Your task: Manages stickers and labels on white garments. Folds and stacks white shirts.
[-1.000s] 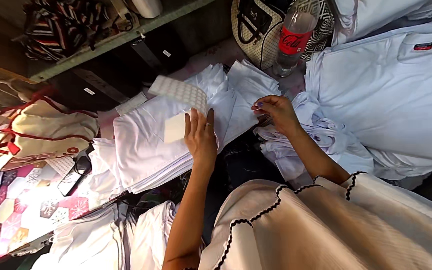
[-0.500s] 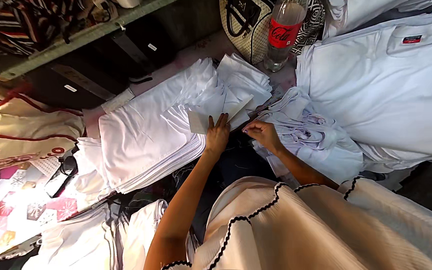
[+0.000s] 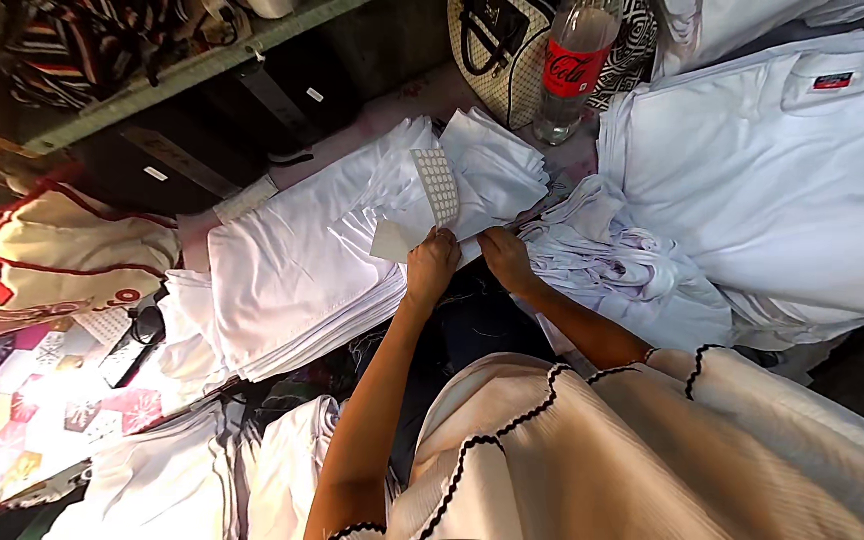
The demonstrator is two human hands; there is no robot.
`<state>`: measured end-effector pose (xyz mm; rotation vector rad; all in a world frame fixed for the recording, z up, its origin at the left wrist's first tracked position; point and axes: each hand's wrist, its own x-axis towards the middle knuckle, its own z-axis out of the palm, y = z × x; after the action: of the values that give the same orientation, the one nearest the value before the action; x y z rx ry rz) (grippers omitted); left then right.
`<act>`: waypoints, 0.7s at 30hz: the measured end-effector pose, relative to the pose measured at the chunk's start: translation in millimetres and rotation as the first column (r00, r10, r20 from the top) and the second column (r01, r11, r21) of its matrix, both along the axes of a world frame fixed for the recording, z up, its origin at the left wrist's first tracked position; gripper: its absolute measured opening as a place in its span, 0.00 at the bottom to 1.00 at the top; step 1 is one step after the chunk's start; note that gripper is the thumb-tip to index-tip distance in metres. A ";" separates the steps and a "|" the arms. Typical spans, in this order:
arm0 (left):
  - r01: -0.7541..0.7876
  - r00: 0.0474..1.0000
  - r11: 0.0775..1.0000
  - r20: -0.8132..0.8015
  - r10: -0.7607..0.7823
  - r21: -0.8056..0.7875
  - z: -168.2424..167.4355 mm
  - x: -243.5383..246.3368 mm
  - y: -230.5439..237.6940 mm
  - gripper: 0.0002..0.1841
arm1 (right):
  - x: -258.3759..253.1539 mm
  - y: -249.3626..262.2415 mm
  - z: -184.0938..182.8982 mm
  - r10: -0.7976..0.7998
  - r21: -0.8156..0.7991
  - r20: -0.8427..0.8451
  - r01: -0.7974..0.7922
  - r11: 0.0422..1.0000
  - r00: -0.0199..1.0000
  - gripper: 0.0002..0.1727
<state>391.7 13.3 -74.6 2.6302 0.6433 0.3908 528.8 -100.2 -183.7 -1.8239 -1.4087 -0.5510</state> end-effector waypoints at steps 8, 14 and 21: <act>0.052 0.986 0.936 0.167 0.008 -0.347 17.0 -16.2 13.1 0.05 | -16.4 -15.8 1.5 0.020 -0.032 -0.234 -0.029 0.999 0.972 0.07; 0.059 0.939 0.801 0.306 0.159 -0.595 28.9 -30.8 22.3 0.08 | 7.5 -18.1 21.6 -0.234 -0.243 -0.596 0.106 0.964 0.768 0.21; 0.052 0.816 0.779 0.477 0.328 -0.624 57.8 -75.0 34.5 0.09 | 25.9 16.2 116.7 0.000 -0.116 -0.755 -0.134 0.984 0.656 0.12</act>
<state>316.7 47.8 -16.8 1.7106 0.6296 0.8148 554.7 -84.0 -67.0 -1.7878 -0.9291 0.3784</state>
